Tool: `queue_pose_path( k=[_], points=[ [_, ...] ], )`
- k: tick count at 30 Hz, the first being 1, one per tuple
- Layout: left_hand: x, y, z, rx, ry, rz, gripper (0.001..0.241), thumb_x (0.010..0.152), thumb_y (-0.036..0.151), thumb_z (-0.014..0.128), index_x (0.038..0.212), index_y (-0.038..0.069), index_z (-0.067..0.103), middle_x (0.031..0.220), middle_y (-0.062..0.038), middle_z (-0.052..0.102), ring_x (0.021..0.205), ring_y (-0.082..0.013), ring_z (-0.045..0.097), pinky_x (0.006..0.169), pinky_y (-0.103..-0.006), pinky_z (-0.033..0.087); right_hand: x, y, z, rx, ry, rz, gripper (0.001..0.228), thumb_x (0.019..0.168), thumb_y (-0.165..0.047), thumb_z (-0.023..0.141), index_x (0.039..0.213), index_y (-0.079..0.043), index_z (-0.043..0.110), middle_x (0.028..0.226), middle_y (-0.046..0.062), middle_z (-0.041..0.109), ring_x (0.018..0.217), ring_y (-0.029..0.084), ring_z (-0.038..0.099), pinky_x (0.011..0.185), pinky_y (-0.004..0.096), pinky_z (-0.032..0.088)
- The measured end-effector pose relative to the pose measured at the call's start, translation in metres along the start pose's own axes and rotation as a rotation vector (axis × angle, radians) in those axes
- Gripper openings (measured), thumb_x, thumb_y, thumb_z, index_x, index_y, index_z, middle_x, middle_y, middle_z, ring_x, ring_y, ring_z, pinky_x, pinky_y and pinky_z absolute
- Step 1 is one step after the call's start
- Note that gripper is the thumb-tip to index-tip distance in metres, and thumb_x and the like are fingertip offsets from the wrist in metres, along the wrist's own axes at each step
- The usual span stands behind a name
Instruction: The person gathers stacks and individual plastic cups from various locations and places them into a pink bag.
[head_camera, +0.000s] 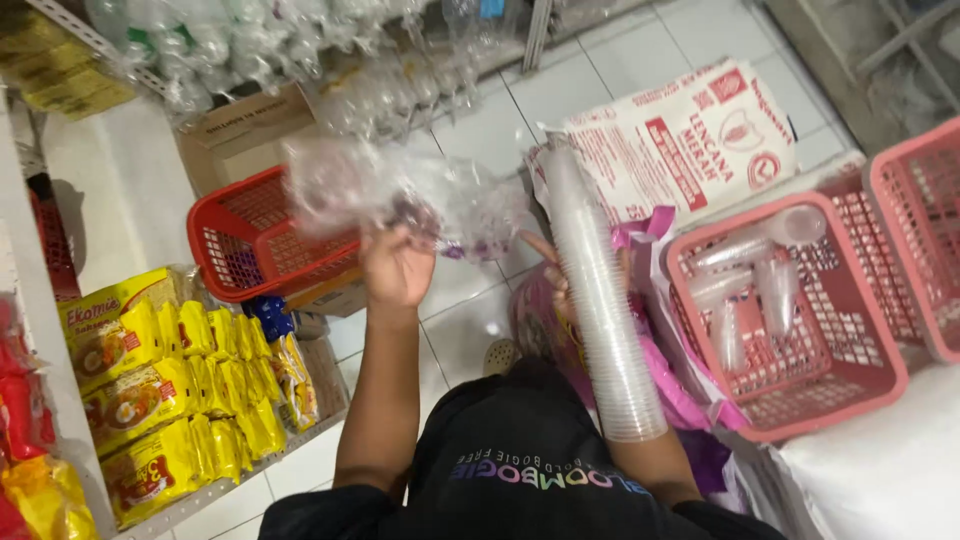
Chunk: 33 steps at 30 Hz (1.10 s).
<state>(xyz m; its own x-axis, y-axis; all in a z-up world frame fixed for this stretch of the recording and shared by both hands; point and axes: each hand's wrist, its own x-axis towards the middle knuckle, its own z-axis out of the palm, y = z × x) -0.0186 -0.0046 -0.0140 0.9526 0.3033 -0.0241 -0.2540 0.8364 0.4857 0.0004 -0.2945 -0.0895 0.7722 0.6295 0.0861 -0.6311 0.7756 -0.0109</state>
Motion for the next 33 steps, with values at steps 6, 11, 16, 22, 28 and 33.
queue_pose_path(
  k=[6, 11, 16, 22, 28, 33],
  points=[
    [-0.049, -0.024, -0.05, 0.198, -0.096, 0.008, 0.032, 0.095, -0.008, 0.054, 0.124, 0.005, 0.057, 0.111, -0.014, 0.065, 0.103, -0.0281, 0.064, 0.096, -0.0462, 0.053, -0.038, -0.002, -0.028, 0.091, -0.012, 0.075, 0.101, 0.096, -0.062, 0.064, 0.16, 0.005, 0.024, 0.167, 0.038, 0.015, 0.093, 0.036, 0.067, 0.073, 0.045, 0.064],
    [-0.085, -0.057, -0.068, 0.096, 0.093, -0.266, 0.032, 0.089, 0.01, 0.047, 0.116, -0.003, 0.06, 0.105, -0.014, 0.066, 0.098, -0.0262, 0.064, 0.087, -0.0401, 0.052, -0.102, -0.015, -0.055, 0.24, 0.127, 0.27, 0.119, 0.086, -0.063, 0.066, 0.166, 0.008, 0.013, 0.124, 0.03, 0.032, 0.097, 0.043, 0.068, 0.081, 0.048, 0.063],
    [-0.11, -0.102, -0.084, 0.5, 0.208, -0.475, 0.027, 0.101, 0.023, 0.059, 0.097, -0.004, 0.061, 0.08, -0.016, 0.059, 0.065, -0.0268, 0.058, 0.056, -0.0414, 0.053, -0.149, -0.006, -0.025, 0.157, 0.124, 0.123, 0.109, 0.092, -0.06, 0.062, 0.164, 0.005, 0.012, 0.144, 0.034, 0.018, 0.098, 0.045, 0.067, 0.081, 0.052, 0.062],
    [-0.13, -0.157, -0.09, 0.937, -0.192, -0.291, 0.03, 0.088, -0.003, 0.074, 0.105, -0.003, 0.049, 0.091, -0.005, 0.056, 0.083, -0.012, 0.056, 0.071, -0.0261, 0.051, -0.215, -0.019, -0.003, 0.069, 0.168, 0.043, 0.098, 0.099, -0.058, 0.059, 0.162, 0.002, 0.013, 0.165, 0.037, 0.004, 0.098, 0.046, 0.066, 0.081, 0.057, 0.062],
    [-0.173, -0.161, 0.016, 1.349, -0.014, -0.355, 0.05, 0.08, 0.01, 0.071, 0.128, 0.007, 0.056, 0.085, -0.007, 0.069, 0.066, -0.0144, 0.066, 0.055, -0.0305, 0.055, -0.289, -0.013, -0.007, 0.038, 0.171, 0.059, 0.098, 0.096, -0.057, 0.06, 0.16, 0.003, 0.016, 0.16, 0.037, 0.015, 0.097, 0.045, 0.066, 0.077, 0.055, 0.063],
    [-0.186, -0.18, 0.007, 1.577, -0.139, -0.253, 0.018, 0.094, 0.016, 0.07, 0.093, -0.001, 0.075, 0.076, -0.019, 0.07, 0.066, -0.0278, 0.069, 0.064, -0.0403, 0.054, -0.325, 0.0, -0.01, 0.042, 0.163, 0.162, 0.097, 0.097, -0.056, 0.06, 0.16, 0.004, 0.018, 0.155, 0.037, 0.021, 0.098, 0.044, 0.066, 0.074, 0.054, 0.063]
  ],
)
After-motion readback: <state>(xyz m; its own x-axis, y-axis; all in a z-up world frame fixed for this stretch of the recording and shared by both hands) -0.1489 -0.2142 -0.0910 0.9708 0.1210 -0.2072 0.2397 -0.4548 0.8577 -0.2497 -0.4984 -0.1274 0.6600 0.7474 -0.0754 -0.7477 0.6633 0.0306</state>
